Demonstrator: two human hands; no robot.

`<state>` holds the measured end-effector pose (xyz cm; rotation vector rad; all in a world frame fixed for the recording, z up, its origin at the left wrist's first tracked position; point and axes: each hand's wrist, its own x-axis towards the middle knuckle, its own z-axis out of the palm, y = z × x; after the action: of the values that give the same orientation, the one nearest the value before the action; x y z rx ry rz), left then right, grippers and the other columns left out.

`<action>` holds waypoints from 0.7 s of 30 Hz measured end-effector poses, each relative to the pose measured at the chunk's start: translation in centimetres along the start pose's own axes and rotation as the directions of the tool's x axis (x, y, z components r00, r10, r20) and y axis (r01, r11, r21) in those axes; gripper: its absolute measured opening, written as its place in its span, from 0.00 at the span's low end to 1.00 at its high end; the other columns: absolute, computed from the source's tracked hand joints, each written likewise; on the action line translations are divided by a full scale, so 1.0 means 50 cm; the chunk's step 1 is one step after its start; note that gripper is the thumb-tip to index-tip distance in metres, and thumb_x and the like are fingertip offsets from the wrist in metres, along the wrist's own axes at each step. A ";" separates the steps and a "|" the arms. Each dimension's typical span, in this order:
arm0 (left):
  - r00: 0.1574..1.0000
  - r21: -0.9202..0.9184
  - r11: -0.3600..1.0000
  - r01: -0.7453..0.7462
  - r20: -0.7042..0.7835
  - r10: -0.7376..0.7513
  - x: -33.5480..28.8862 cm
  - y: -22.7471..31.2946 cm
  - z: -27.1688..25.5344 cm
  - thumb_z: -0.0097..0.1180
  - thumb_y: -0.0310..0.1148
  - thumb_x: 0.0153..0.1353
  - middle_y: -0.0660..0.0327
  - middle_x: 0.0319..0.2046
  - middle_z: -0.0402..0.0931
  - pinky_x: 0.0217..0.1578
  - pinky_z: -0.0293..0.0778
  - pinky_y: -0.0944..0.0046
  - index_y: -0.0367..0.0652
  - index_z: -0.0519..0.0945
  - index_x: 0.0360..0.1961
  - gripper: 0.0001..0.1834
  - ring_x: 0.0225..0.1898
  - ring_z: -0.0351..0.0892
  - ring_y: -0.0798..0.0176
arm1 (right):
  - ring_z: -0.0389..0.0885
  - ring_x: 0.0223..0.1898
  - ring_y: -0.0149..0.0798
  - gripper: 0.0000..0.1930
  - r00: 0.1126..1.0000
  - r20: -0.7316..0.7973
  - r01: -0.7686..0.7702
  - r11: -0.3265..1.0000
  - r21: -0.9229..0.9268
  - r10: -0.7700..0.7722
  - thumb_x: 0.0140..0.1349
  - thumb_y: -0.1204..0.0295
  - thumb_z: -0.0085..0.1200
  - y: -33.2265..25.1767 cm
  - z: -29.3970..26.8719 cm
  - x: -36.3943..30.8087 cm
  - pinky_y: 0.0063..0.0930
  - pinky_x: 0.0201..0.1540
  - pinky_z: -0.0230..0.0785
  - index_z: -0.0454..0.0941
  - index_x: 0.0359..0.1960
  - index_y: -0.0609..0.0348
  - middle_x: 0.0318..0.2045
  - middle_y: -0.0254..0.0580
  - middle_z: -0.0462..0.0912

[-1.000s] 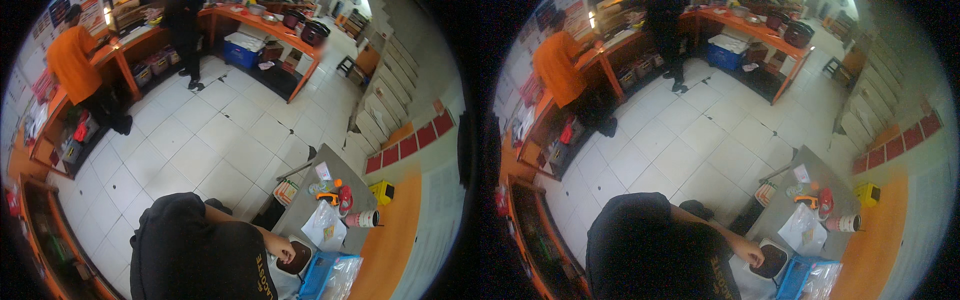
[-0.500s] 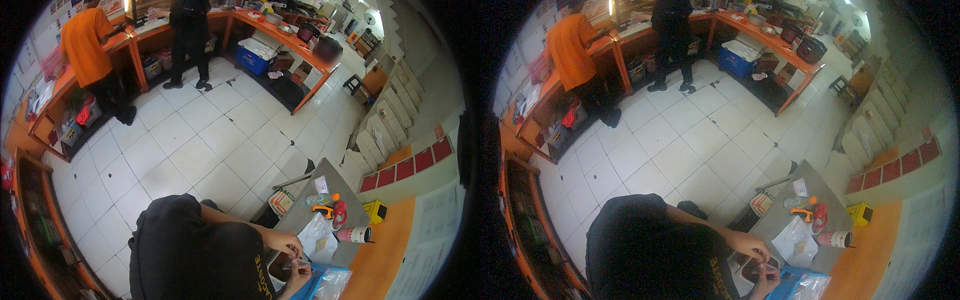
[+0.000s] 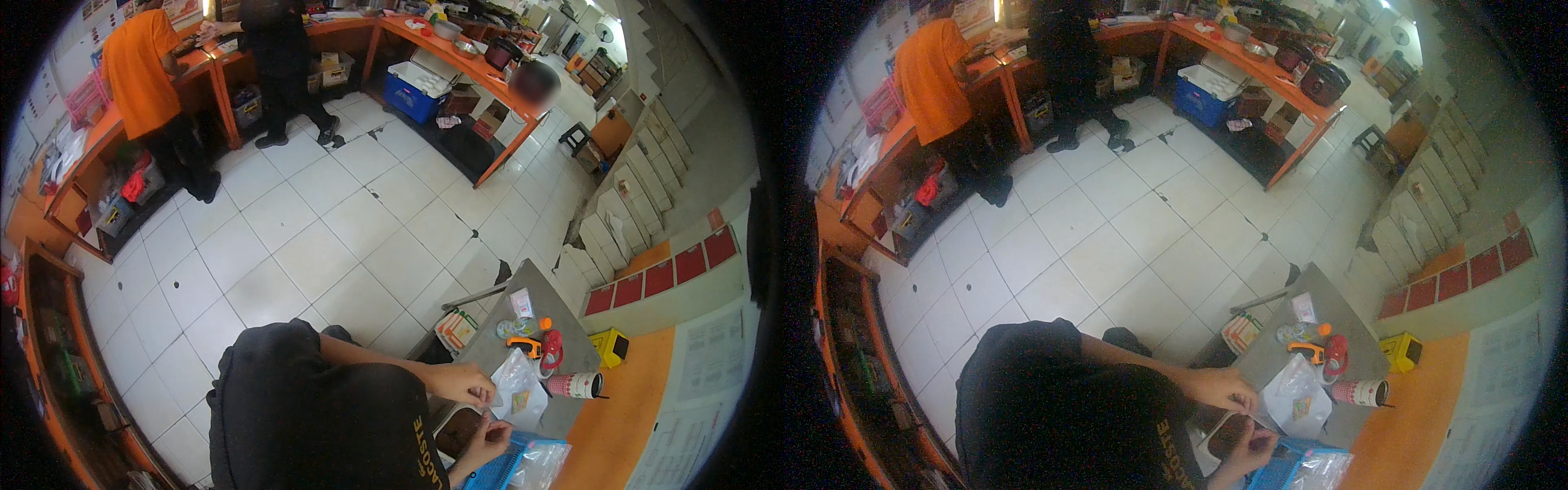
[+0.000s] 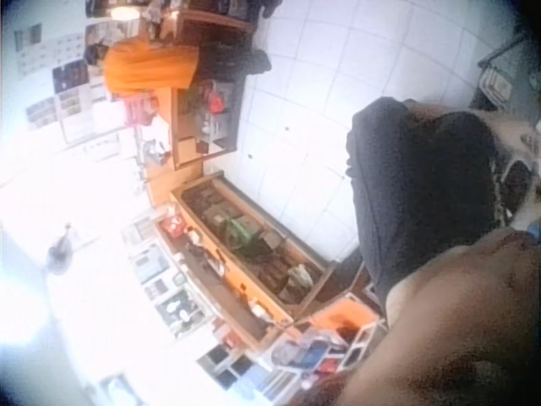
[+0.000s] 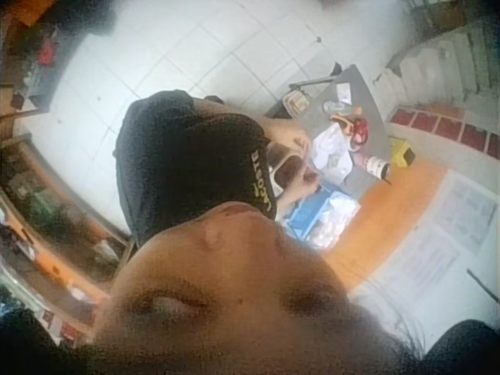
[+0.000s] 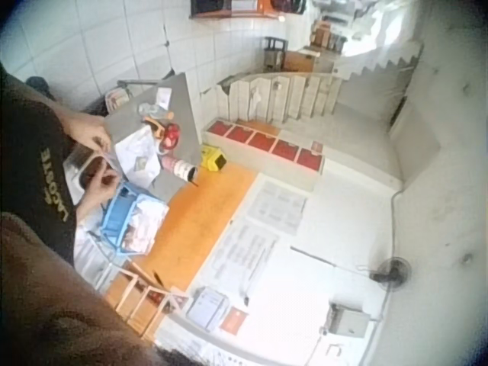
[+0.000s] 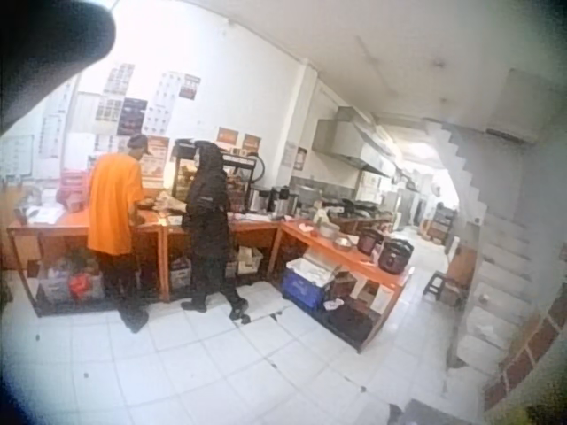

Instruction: The person scoops a dark liquid from a metal container into small plastic bags using a ladle. They seal each bag and place it into a blue basket. The process is repeated multiple times.

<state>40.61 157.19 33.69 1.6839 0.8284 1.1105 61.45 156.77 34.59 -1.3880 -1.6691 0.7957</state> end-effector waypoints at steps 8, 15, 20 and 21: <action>0.997 0.041 0.997 0.060 0.055 -0.062 0.009 -0.010 0.005 0.60 0.29 0.57 0.56 0.32 0.82 0.36 0.76 0.60 0.36 0.79 0.38 0.09 0.34 0.83 0.59 | 0.77 0.33 0.34 0.09 0.993 0.117 -0.004 1.000 0.023 0.001 0.65 0.73 0.57 -0.009 0.026 -0.016 0.30 0.41 0.71 0.79 0.32 0.71 0.29 0.45 0.83; 0.994 0.189 0.978 -0.091 0.080 0.077 0.014 -0.046 0.020 0.60 0.29 0.52 0.55 0.26 0.78 0.32 0.76 0.56 0.35 0.76 0.30 0.08 0.32 0.82 0.52 | 0.79 0.28 0.40 0.07 0.980 0.187 0.110 0.960 -0.257 -0.062 0.59 0.74 0.54 -0.049 0.025 -0.021 0.32 0.34 0.71 0.79 0.30 0.67 0.27 0.49 0.82; 0.990 0.514 0.858 0.001 -0.119 0.070 0.005 -0.026 0.052 0.55 0.36 0.57 0.52 0.35 0.76 0.35 0.76 0.50 0.39 0.77 0.33 0.10 0.35 0.79 0.46 | 0.78 0.22 0.51 0.09 0.978 -0.013 0.170 0.837 -0.519 -0.207 0.55 0.71 0.56 -0.026 0.030 -0.014 0.39 0.28 0.70 0.78 0.25 0.66 0.21 0.53 0.80; 0.991 0.545 0.838 -0.025 -0.099 0.094 0.005 -0.024 0.053 0.56 0.37 0.57 0.52 0.37 0.76 0.35 0.76 0.50 0.40 0.77 0.33 0.11 0.35 0.78 0.46 | 0.78 0.21 0.51 0.08 0.978 -0.030 0.158 0.833 -0.530 -0.205 0.55 0.73 0.56 -0.029 0.022 -0.015 0.40 0.27 0.69 0.78 0.24 0.66 0.20 0.52 0.79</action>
<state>43.13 156.96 32.20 2.1330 1.2684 1.0900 59.87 155.78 35.16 -1.5613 -2.0043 0.1570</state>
